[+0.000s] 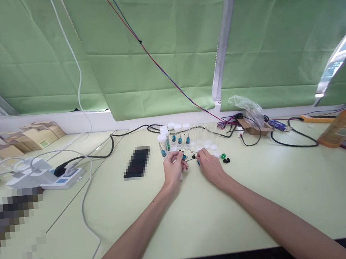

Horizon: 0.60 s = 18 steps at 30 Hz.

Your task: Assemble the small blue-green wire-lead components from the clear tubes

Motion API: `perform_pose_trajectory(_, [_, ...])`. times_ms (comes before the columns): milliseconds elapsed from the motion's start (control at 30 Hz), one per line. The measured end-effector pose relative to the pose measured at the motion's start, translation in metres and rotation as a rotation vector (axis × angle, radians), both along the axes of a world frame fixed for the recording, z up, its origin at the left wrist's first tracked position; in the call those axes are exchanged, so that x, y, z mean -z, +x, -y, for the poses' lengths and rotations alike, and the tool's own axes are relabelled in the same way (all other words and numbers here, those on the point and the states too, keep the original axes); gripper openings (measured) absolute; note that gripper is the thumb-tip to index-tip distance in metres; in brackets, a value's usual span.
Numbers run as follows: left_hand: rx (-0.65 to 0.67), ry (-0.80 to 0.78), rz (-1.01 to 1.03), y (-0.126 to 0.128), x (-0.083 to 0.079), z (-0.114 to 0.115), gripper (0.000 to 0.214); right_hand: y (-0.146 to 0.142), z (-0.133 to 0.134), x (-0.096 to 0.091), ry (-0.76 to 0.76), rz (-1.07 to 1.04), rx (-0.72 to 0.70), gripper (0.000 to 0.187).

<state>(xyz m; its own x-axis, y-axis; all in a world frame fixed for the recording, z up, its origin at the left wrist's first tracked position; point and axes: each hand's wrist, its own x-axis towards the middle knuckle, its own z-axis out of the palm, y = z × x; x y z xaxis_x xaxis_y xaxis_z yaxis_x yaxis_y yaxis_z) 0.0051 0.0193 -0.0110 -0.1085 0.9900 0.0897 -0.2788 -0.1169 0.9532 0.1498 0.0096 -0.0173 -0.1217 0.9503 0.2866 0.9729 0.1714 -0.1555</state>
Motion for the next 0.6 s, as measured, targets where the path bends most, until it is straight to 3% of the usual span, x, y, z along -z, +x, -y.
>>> perform_pose_trajectory(233, [0.155, 0.015, -0.158, -0.001, -0.005, 0.003, 0.039, 0.006, 0.004, 0.006, 0.206, -0.346, -0.213, 0.018])
perform_pose_trajectory(600, [0.177, 0.134, -0.250, -0.001, -0.003, 0.004, 0.025, 0.006, 0.011, 0.006, 0.171, -0.474, -0.393, 0.016])
